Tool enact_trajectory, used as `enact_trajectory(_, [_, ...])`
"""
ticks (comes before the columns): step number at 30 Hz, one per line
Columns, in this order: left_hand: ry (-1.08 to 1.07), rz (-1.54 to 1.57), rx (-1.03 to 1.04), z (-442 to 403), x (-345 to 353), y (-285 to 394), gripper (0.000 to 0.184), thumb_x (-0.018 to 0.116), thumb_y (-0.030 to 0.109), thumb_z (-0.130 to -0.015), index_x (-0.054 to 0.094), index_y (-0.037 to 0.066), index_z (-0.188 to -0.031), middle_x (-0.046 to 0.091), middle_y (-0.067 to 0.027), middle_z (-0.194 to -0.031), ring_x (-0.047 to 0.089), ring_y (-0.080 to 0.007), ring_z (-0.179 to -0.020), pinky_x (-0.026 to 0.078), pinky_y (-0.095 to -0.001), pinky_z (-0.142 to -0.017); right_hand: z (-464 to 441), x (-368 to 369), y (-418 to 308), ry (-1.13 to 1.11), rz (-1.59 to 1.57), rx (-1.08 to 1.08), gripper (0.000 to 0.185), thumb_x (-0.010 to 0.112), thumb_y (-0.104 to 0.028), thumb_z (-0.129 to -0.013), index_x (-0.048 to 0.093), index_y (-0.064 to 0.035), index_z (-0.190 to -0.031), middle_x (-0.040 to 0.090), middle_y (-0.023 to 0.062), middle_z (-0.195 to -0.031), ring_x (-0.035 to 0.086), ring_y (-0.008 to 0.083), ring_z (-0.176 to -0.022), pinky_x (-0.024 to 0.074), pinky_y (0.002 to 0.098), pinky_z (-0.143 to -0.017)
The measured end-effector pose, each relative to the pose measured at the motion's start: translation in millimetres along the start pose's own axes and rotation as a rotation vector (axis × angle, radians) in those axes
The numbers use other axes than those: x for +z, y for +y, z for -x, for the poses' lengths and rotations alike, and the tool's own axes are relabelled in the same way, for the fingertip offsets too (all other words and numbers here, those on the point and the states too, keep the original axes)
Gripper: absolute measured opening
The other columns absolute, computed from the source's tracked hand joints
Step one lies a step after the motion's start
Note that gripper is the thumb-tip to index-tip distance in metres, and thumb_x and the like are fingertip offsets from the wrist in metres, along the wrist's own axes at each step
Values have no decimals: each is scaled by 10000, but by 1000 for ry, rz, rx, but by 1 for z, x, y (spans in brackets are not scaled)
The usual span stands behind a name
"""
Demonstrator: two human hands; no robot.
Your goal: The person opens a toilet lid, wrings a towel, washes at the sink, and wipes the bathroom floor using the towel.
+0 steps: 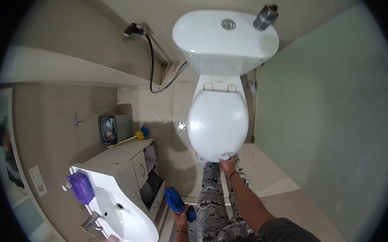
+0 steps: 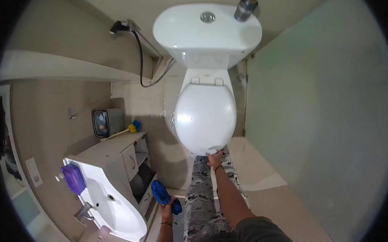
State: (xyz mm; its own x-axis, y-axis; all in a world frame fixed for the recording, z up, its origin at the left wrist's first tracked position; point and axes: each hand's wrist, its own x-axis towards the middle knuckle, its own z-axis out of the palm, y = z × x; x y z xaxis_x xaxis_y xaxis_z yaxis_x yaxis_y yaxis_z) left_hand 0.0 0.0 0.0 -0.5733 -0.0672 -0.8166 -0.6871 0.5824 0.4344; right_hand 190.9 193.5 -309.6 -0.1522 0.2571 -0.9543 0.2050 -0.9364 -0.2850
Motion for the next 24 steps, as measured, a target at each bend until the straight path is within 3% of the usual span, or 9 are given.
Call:
enact_trajectory(1, [22, 14, -32, 11, -25, -3, 312, 829, 81, -761, 633, 62, -1003, 649, -9, -900, 624, -148, -806, 507, -321, -738, 42, 37, -45, 339, -12, 188, 833, 795, -165, -812, 207, -121, -1401, 417, 116, -1358, 558, 290, -1104, 575, 499, -734])
enact_trajectory(2, [42, 31, -59, 24, -44, 4, 321, 833, 68, -749, 632, 60, -1000, 644, -6, -890, 623, -150, -795, 508, -319, -722, 65, 53, -64, 397, -122, 187, 854, 814, -194, -801, 191, -104, -1378, 440, 141, -1340, 571, 304, -1092, 586, 464, -739])
enact_trajectory(3, [21, 115, -27, -71, 55, -23, 345, 836, 57, -737, 637, 55, -1019, 654, -15, -900, 631, -156, -784, 516, -322, -716, -59, 29, -118, 483, -245, 91, 895, 826, -218, -795, 171, -110, -1396, 437, 146, -1348, 571, 310, -1099, 590, 451, -744])
enact_trajectory(6, [107, -58, -104, -74, 30, -33, 411, 807, 53, -771, 602, 68, -1128, 648, -39, -980, 646, -204, -873, 526, -351, -807, -52, 35, -121, 648, -354, 151, 833, 811, -346, -821, 263, -92, -1395, 499, 162, -1292, 597, 306, -1056, 592, 402, -723])
enact_trajectory(9, [125, -73, -90, -93, 5, -68, 426, 806, 44, -766, 603, 57, -1141, 654, -43, -958, 651, -207, -853, 533, -359, -789, -30, 29, -123, 419, -320, 125, 571, 713, -489, -881, 548, -38, -1190, 629, 129, -1006, 646, 219, -816, 573, 344, -617])
enact_trajectory(12, [115, -89, -63, -86, 10, -55, 396, 830, 63, -742, 634, 51, -1086, 669, -36, -936, 645, -183, -831, 527, -336, -770, 6, 21, -119, 222, -388, -39, 503, 686, -447, -917, 545, -50, -1191, 643, 86, -933, 640, 173, -720, 561, 312, -582])
enact_trajectory(14, [107, -70, -46, -87, 16, -48, 370, 850, 85, -725, 660, 47, -1039, 677, -26, -928, 637, -157, -817, 516, -312, -758, 61, 25, -145, 283, -344, -113, 402, 646, -389, -958, 555, -54, -1162, 643, 58, -855, 620, 144, -644, 546, 282, -563])
enact_trajectory(20, [-82, -50, 171, -98, 58, -14, 362, 853, 103, -743, 663, 54, -1047, 674, 1, -953, 617, -139, -850, 508, -312, -790, 159, 19, -303, -104, -533, -535, 210, 609, -279, -996, 616, -70, -1015, 652, 9, -872, 619, 110, -751, 483, 259, -608])
enact_trajectory(24, [-122, -245, 226, -95, 89, 16, 324, 826, 144, -773, 662, 47, -1036, 695, -42, -967, 645, -154, -866, 517, -332, -787, 146, 28, -430, -154, -668, -520, 143, 680, -252, -952, 653, -112, -939, 662, 4, -829, 625, 112, -763, 481, 239, -628])
